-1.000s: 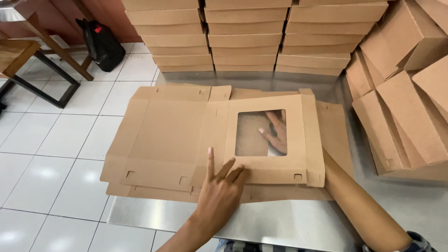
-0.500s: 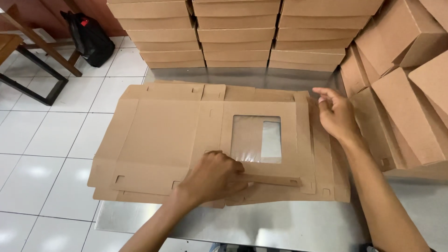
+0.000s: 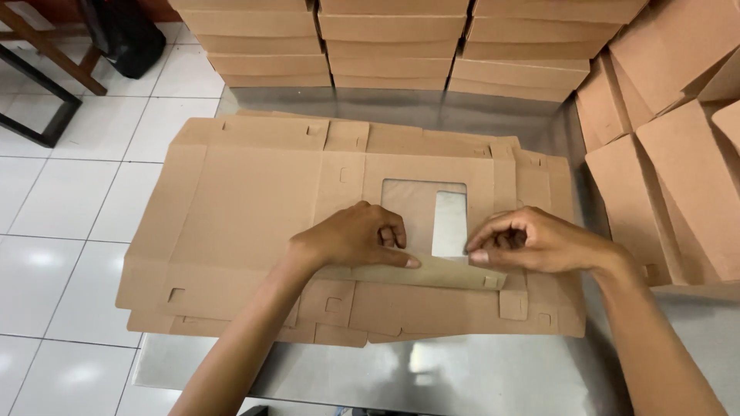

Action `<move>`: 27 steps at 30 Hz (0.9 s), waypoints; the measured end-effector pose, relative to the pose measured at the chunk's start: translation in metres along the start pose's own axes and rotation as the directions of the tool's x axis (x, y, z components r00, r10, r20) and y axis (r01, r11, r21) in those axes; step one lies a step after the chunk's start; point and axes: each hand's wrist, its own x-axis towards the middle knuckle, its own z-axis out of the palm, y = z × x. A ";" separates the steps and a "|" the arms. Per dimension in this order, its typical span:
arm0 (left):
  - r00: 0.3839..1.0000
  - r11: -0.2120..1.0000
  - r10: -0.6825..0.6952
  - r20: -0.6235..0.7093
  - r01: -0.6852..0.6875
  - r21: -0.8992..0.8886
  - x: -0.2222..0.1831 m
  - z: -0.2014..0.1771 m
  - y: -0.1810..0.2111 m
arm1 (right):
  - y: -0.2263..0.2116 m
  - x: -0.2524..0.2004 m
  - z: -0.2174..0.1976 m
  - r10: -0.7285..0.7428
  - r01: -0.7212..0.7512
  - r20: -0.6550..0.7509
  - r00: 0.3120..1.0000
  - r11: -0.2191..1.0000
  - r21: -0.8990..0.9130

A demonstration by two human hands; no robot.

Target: Assembling cardboard boxes by attaching clear plastic windows to the templates

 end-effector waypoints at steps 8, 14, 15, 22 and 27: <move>0.997 0.990 0.072 -0.030 -0.068 0.127 -0.007 0.003 -0.008 | 0.024 0.010 0.010 -0.001 0.002 -0.019 1.000 0.997 0.074; 0.999 0.999 -0.032 -0.025 0.031 -0.022 -0.036 -0.014 -0.021 | 0.018 0.008 0.012 0.088 -0.085 -0.027 0.996 0.994 0.075; 0.998 1.000 0.004 -0.067 -0.004 0.007 -0.032 -0.013 -0.028 | 0.018 0.008 0.013 0.109 -0.106 -0.033 0.993 0.991 0.079; 0.789 0.858 0.513 -0.337 -0.478 0.188 0.024 0.023 -0.070 | 0.012 0.003 0.016 0.148 -0.143 -0.070 0.986 0.987 0.071; 0.833 0.878 0.476 -0.281 -0.431 0.208 0.027 0.030 -0.067 | 0.019 -0.007 0.011 -0.047 0.002 -0.220 0.974 0.979 -0.202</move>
